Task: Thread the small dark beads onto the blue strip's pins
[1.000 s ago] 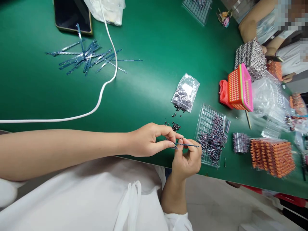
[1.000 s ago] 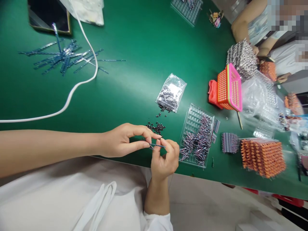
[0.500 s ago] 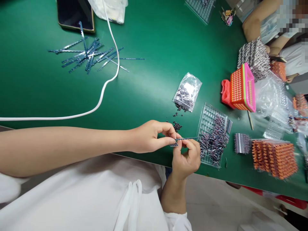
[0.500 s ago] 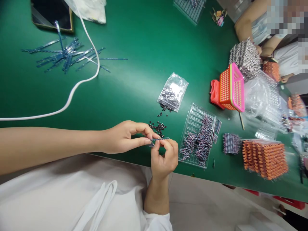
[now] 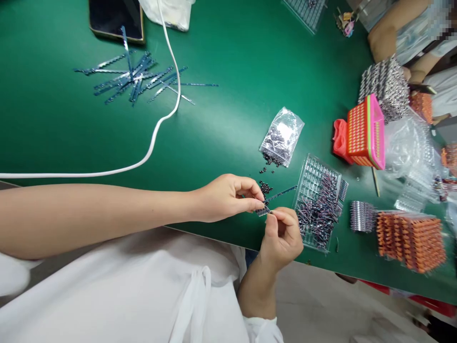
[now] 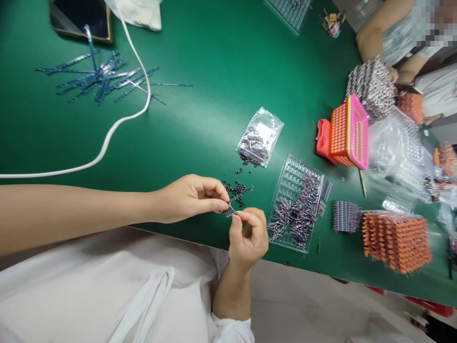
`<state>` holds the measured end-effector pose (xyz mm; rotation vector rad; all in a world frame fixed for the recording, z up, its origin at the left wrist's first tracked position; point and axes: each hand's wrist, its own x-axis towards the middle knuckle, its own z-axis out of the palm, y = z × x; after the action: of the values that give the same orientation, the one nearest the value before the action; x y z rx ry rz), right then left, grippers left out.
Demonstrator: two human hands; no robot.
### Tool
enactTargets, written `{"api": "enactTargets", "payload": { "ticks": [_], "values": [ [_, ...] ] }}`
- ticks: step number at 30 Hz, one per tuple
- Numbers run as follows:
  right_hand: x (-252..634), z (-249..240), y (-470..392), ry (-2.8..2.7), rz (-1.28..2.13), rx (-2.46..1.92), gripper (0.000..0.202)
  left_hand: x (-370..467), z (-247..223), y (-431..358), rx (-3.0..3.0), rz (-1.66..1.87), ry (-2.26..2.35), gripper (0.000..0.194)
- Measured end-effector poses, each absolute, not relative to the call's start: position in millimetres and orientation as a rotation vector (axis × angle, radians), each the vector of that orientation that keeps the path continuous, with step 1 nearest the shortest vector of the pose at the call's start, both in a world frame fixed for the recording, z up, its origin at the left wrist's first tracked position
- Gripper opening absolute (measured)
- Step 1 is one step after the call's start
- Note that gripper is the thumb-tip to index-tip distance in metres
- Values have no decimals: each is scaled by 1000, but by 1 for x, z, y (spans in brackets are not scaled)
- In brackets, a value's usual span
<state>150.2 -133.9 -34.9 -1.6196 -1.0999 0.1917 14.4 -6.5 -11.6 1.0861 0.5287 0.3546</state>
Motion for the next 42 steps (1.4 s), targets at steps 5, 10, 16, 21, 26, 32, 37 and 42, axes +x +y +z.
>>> {"api": "enactTargets", "payload": {
  "ticks": [5, 10, 16, 21, 26, 32, 37, 42],
  "values": [
    [150, -35, -134, -1096, 199, -1631, 4, 14, -12, -6, 1059, 369, 513, 13],
    [149, -35, -133, -1067, 214, -1601, 4, 13, -10, -5, 1108, 358, 522, 11],
    [150, -35, -133, -1074, 229, -1608, 4, 12, -9, -5, 1197, 363, 525, 11],
    [149, -35, -133, -1060, 242, -1590, 5, 11, -7, -3, 1280, 360, 537, 11],
    [149, -34, -131, -1049, 255, -1548, 6, 10, -4, -1, 1406, 355, 544, 13],
    [155, -34, -133, -1116, 303, -1566, 3, 10, -4, 1, 1483, 345, 546, 13],
    [159, -33, -134, -1096, 395, -1556, 3, 10, -6, -1, 1412, 321, 562, 16],
    [164, -33, -136, -1013, 617, -1538, 7, 10, -8, -2, 1339, 257, 590, 22]
  ]
}}
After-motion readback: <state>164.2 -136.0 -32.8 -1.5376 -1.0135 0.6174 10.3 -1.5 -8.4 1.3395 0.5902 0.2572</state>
